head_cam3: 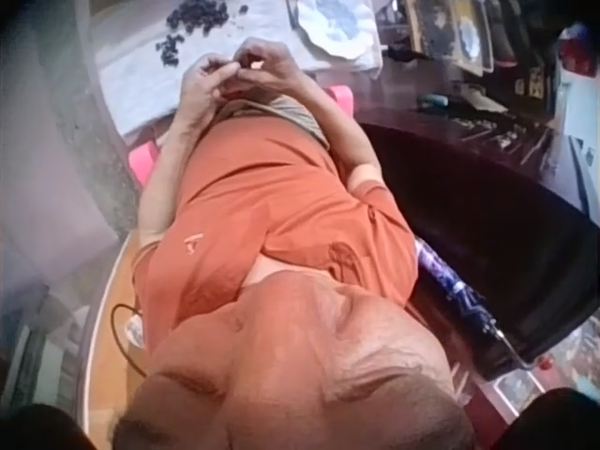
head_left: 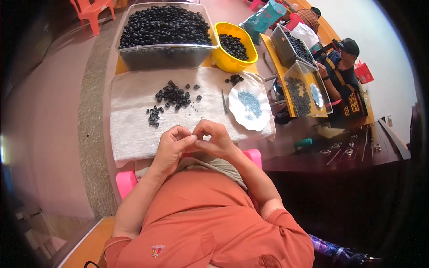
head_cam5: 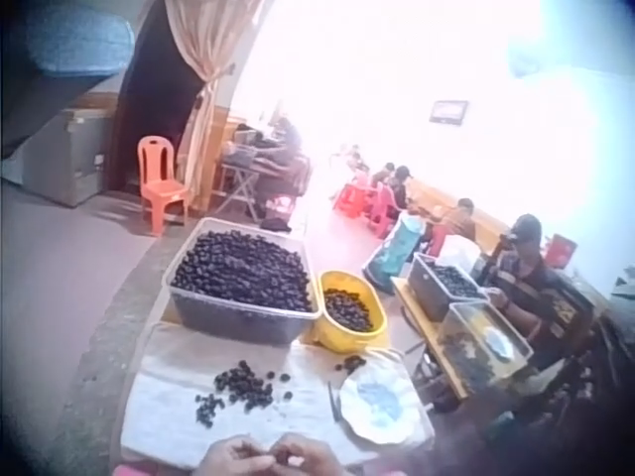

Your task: Sorting and cleaning small black beans by hand on a towel-covered table.

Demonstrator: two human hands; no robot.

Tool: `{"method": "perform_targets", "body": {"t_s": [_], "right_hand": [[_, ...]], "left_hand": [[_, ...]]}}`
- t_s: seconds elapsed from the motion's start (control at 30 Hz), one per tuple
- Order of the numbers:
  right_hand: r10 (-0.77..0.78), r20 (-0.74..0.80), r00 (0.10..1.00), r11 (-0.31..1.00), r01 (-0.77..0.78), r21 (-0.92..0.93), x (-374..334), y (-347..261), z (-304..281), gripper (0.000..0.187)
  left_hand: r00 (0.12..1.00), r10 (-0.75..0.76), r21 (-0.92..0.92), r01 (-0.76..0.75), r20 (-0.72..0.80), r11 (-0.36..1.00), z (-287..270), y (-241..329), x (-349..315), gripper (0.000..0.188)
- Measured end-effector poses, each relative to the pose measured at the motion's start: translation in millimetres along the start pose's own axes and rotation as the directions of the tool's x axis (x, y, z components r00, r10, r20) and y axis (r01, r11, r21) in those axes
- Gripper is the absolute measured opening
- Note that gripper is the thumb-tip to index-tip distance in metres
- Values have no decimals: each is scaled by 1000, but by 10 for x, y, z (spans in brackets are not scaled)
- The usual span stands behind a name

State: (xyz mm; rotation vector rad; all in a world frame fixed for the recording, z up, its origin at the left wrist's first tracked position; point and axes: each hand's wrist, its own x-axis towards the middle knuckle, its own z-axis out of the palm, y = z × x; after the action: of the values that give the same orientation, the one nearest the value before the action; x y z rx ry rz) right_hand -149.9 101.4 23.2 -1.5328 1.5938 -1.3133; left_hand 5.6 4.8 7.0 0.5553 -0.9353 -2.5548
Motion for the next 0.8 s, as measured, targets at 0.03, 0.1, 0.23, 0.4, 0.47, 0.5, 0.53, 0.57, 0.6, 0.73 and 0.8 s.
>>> {"method": "perform_targets", "body": {"t_s": [0.03, 0.1, 0.23, 0.4, 0.47, 0.5, 0.53, 0.57, 0.6, 0.73, 0.8], "right_hand": [[5, -9, 1000, 1000, -5, -1, 1, 6, 17, 15], [-32, -33, 999, 999, 32, -4, -8, 16, 37, 15], [-18, -55, 998, 1000, 17, -21, -54, -55, 25, 16], [-146, -20, 989, 972, 139, -190, -133, -161, -169, 18], [-127, -76, 989, 969, 108, -222, -201, -124, -372, 17], [-114, -131, 985, 966, 78, -248, -234, -86, -506, 15], [-95, -171, 981, 948, 37, -315, -263, -10, -675, 14], [-78, -213, 974, 924, -9, -381, -280, 48, -865, 12], [-15, -261, 965, 877, -113, -468, -287, 76, -1028, 11], [121, -259, 958, 640, -274, -718, -291, 214, -1514, 13], [175, -222, 959, 621, -283, -731, -308, 183, -1563, 15]], "left_hand": [[1000, -8, 2, 8, 5, 1000, -9, -4, 3, 14], [1000, -1, -10, 0, -25, 1000, -25, -17, 6, 12], [999, -8, -31, 7, -41, 999, -1, -40, 7, 12], [998, -13, -24, 11, -63, 1000, 28, -21, -26, 10], [998, -5, -10, 4, -67, 1000, 15, -27, -17, 10], [997, 6, 7, -5, -74, 1000, 7, -28, -15, 10], [997, 5, 6, -5, -76, 1000, 3, -33, -16, 10], [997, 4, 4, -4, -75, 1000, 14, -30, -17, 10], [997, 3, 2, -3, -75, 1000, 20, -37, -15, 11], [998, -20, 17, 21, -55, 1000, 19, -34, -20, 12], [999, -15, -3, 15, -43, 1000, 8, -40, -15, 12]]}}
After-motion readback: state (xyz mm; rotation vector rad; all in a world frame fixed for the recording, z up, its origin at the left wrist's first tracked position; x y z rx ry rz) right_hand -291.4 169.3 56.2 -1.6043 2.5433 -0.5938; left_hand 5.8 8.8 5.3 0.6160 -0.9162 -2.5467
